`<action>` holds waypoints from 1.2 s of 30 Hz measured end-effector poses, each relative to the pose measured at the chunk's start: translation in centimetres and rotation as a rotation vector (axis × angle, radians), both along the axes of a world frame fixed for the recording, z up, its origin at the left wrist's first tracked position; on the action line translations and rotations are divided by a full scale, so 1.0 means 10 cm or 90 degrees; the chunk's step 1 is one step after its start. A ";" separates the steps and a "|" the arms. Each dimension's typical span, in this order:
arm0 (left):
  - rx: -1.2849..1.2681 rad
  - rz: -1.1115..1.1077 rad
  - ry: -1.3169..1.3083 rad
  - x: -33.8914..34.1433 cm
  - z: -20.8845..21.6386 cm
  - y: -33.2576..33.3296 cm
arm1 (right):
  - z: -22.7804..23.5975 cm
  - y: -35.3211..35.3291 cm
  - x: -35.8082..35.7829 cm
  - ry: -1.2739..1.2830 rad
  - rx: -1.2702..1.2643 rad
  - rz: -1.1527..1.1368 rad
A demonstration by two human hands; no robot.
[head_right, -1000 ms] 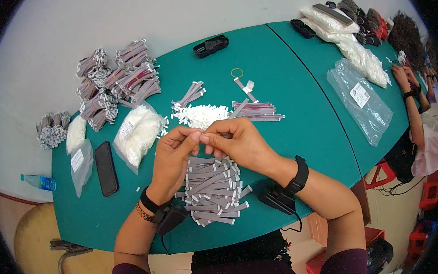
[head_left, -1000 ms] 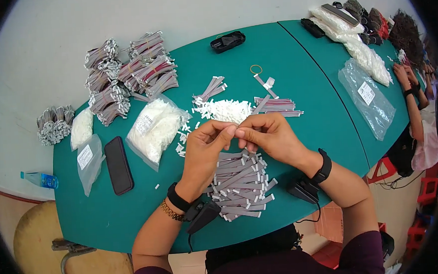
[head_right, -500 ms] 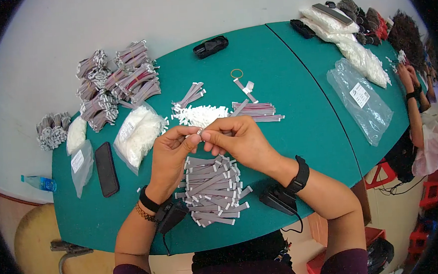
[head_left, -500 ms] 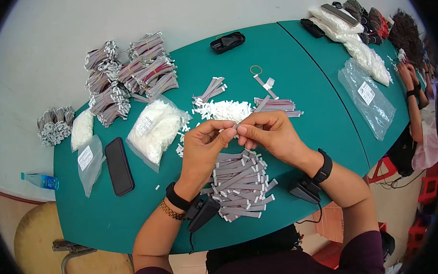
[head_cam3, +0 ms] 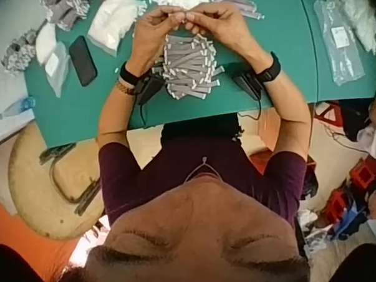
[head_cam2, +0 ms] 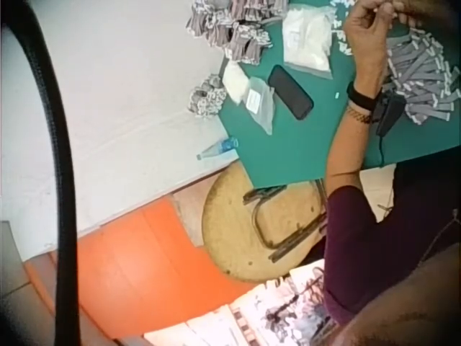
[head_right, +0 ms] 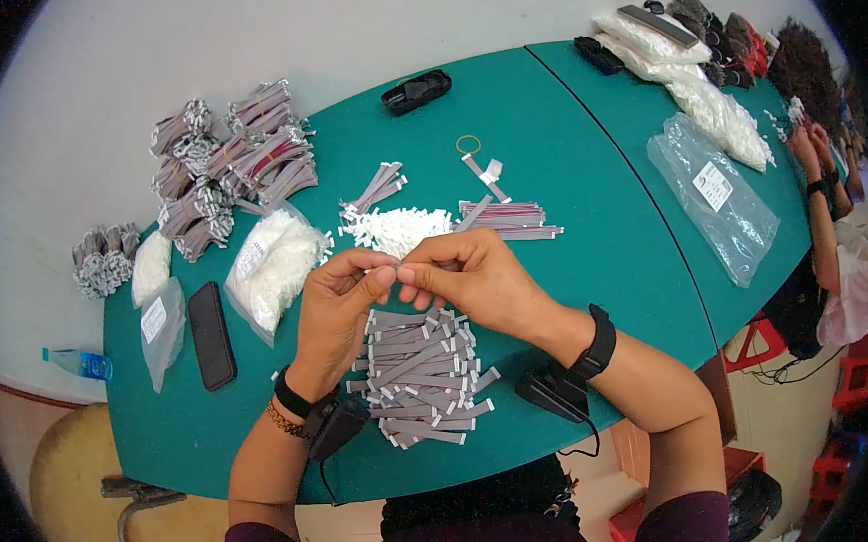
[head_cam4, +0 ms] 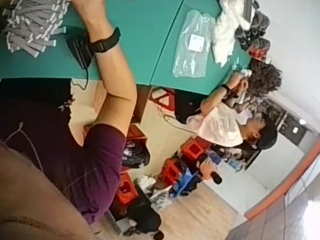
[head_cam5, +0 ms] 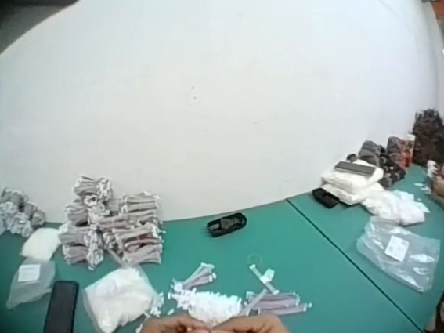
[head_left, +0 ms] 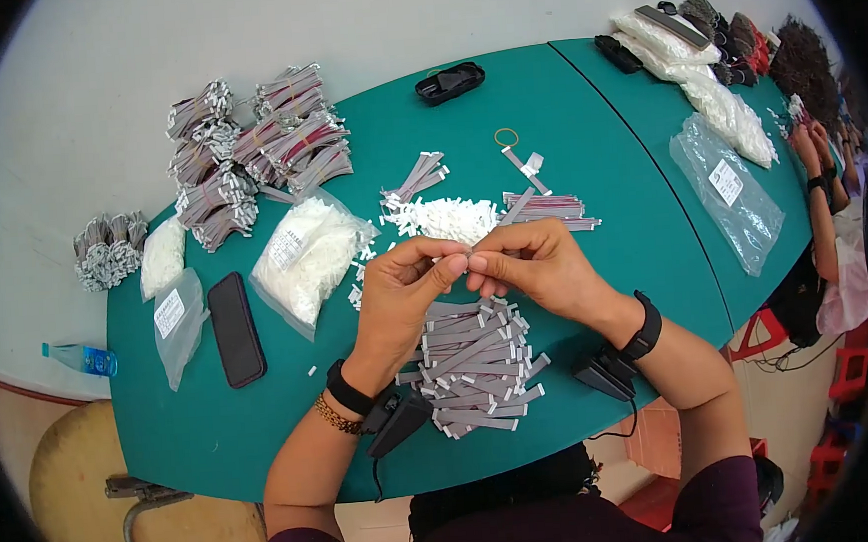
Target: The person picks up a connector and a ribbon cable from the table, fits the connector onto the end of the cable, and places the assembled unit onto a stack.
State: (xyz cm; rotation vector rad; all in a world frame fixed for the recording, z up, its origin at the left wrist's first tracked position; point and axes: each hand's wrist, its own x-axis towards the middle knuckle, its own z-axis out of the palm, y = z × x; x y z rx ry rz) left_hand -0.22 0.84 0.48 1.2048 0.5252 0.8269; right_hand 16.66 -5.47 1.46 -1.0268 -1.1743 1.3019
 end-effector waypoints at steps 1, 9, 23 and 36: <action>0.003 -0.004 0.006 0.00 0.01 0.00 | 0.00 0.00 0.00 -0.009 -0.004 0.007; 0.059 -0.001 0.022 -0.01 -0.01 0.02 | 0.02 -0.02 0.01 -0.066 0.021 0.013; 0.042 -0.005 -0.006 0.01 0.01 -0.03 | 0.08 0.00 0.05 -0.053 -0.012 0.054; 0.050 -0.003 0.038 0.01 -0.02 -0.01 | 0.03 -0.02 -0.01 -0.074 0.005 0.016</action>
